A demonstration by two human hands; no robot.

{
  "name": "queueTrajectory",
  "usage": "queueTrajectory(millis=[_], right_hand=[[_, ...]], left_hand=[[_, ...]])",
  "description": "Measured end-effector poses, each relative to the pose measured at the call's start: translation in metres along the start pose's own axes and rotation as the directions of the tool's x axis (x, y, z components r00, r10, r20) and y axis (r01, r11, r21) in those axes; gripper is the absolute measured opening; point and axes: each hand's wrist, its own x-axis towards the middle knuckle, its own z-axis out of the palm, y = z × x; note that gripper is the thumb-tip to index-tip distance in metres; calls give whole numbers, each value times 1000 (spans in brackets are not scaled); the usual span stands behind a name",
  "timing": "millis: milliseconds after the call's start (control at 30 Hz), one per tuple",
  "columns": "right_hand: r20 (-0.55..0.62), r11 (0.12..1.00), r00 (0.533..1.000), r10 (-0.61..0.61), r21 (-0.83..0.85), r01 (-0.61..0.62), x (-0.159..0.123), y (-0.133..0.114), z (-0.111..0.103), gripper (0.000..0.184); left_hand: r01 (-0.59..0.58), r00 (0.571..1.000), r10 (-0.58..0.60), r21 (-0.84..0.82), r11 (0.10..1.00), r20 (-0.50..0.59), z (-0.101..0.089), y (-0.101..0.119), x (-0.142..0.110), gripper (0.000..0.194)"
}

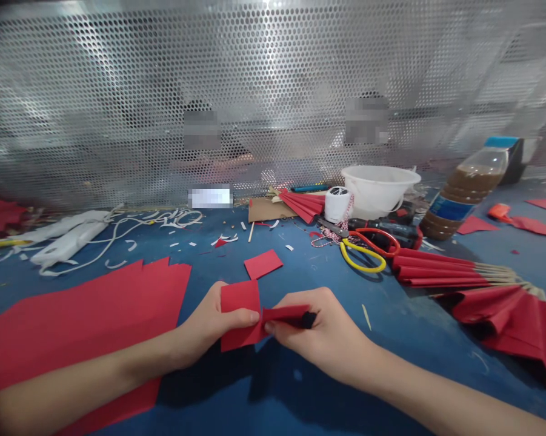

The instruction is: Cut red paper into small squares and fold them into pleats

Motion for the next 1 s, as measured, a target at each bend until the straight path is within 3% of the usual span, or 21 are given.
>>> queueTrajectory(millis=[167, 433, 600, 800, 1000], right_hand=[[113, 977, 986, 120, 162, -138, 2, 3, 0, 21], [115, 980, 993, 38, 189, -59, 5, 2, 1, 17], [140, 995, 990, -34, 97, 21, 4, -7, 2, 19], [26, 1000, 1000, -11, -21, 11, 1, -3, 0, 17], [15, 998, 998, -53, -45, 53, 0, -3, -1, 19]], left_hand=[[-13, 998, 18, -84, 996, 54, -1, -1, 0, 20], [-106, 983, 107, -14, 994, 147, 2, 5, -1, 14], [-78, 990, 69, 69, 995, 124, 1, 3, 0, 17], [-74, 989, 69, 34, 997, 132, -2, 3, 1, 19], [-83, 989, 81, 14, 996, 126, -2, 7, 2, 23]])
